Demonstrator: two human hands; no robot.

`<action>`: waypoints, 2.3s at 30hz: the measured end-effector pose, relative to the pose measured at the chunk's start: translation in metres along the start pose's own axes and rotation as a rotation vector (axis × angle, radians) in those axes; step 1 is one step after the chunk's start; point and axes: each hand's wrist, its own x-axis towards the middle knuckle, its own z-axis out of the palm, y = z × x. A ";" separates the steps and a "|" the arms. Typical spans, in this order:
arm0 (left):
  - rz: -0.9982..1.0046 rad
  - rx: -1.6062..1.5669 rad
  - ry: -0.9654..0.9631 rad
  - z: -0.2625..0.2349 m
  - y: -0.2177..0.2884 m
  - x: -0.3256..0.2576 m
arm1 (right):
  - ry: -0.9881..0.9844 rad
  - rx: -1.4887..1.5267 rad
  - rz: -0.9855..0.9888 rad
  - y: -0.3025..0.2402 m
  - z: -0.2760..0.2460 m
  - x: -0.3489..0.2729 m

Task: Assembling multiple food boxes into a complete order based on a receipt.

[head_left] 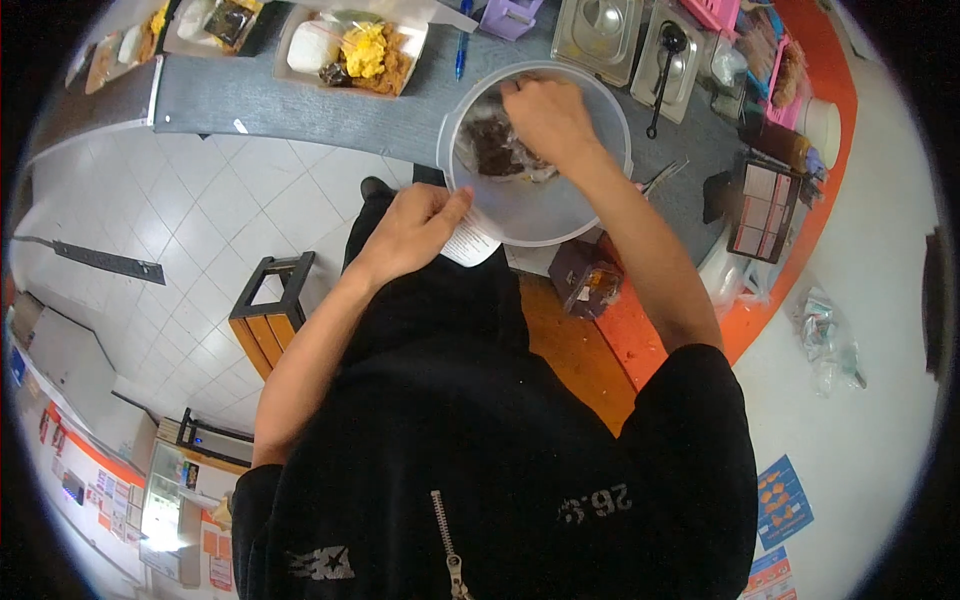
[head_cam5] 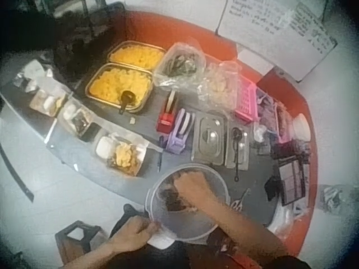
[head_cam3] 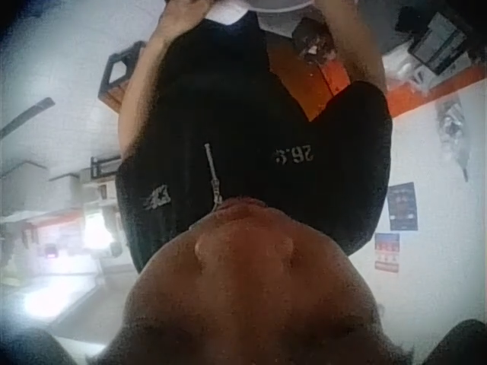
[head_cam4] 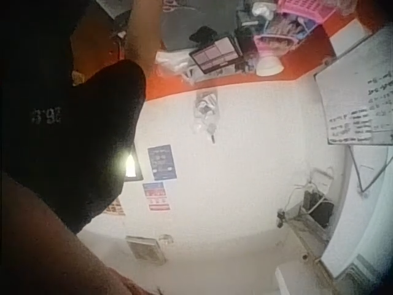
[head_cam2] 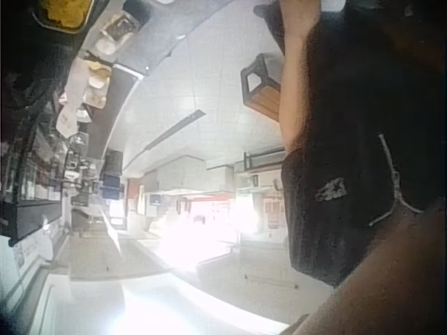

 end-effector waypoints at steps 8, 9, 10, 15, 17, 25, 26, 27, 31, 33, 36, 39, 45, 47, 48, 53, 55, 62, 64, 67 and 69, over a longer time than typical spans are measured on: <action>-0.014 -0.040 -0.010 -0.002 0.006 0.002 | 0.135 -0.062 -0.215 -0.046 -0.026 -0.032; 0.003 -0.062 0.009 -0.002 0.005 0.001 | 0.084 -0.095 -0.318 -0.048 -0.009 -0.030; -0.014 -0.028 -0.024 -0.004 0.001 0.004 | 0.092 -0.105 -0.362 -0.047 0.018 -0.029; -0.054 -0.039 -0.002 -0.003 0.010 0.004 | 0.045 -0.185 -0.648 -0.028 0.031 -0.016; -0.069 -0.032 0.000 -0.002 0.008 0.002 | 0.042 -0.221 -0.693 -0.022 0.024 -0.019; -0.067 0.145 0.160 -0.023 0.038 -0.026 | 0.222 1.000 0.050 0.020 -0.046 -0.075; -0.026 0.151 0.222 -0.027 0.042 -0.032 | 0.225 0.989 0.047 0.019 -0.053 -0.083; -0.016 0.150 0.225 -0.029 0.052 -0.038 | 0.162 1.312 0.228 0.015 -0.063 -0.093; 0.061 0.171 0.308 -0.031 0.091 -0.049 | 0.156 1.850 0.430 -0.002 -0.075 -0.121; 0.220 0.009 0.243 -0.020 0.095 -0.039 | 0.181 1.825 0.392 -0.009 -0.077 -0.127; 0.236 -0.077 0.122 -0.012 0.099 -0.031 | 0.213 1.757 0.334 -0.013 -0.080 -0.132; 0.264 -0.200 0.058 -0.005 0.088 -0.025 | 0.200 1.728 0.304 -0.016 -0.086 -0.135; 0.259 -0.287 0.073 -0.001 0.088 -0.033 | 0.121 1.736 0.202 -0.020 -0.097 -0.140; 0.260 -0.255 0.107 0.003 0.086 -0.035 | 0.119 1.710 0.191 -0.020 -0.096 -0.138; 0.262 -0.249 0.112 0.003 0.090 -0.038 | 0.130 1.715 0.153 -0.018 -0.093 -0.136; 0.224 -0.224 0.101 0.002 0.088 -0.045 | 0.048 1.772 0.054 -0.020 -0.099 -0.124; 0.194 -0.214 0.119 -0.002 0.081 -0.051 | -0.040 1.701 -0.011 -0.016 -0.104 -0.117; 0.198 -0.412 0.486 -0.030 0.034 -0.092 | -0.140 0.939 -0.069 0.028 -0.062 -0.070; 0.167 -0.419 0.509 -0.033 0.027 -0.097 | -0.162 0.541 -0.249 0.011 -0.038 -0.056; 0.131 -0.421 0.464 -0.030 0.017 -0.099 | -0.340 0.077 -0.421 -0.031 -0.015 -0.038; 0.139 -0.447 0.470 -0.024 0.012 -0.103 | -0.366 0.006 -0.453 -0.049 0.005 -0.031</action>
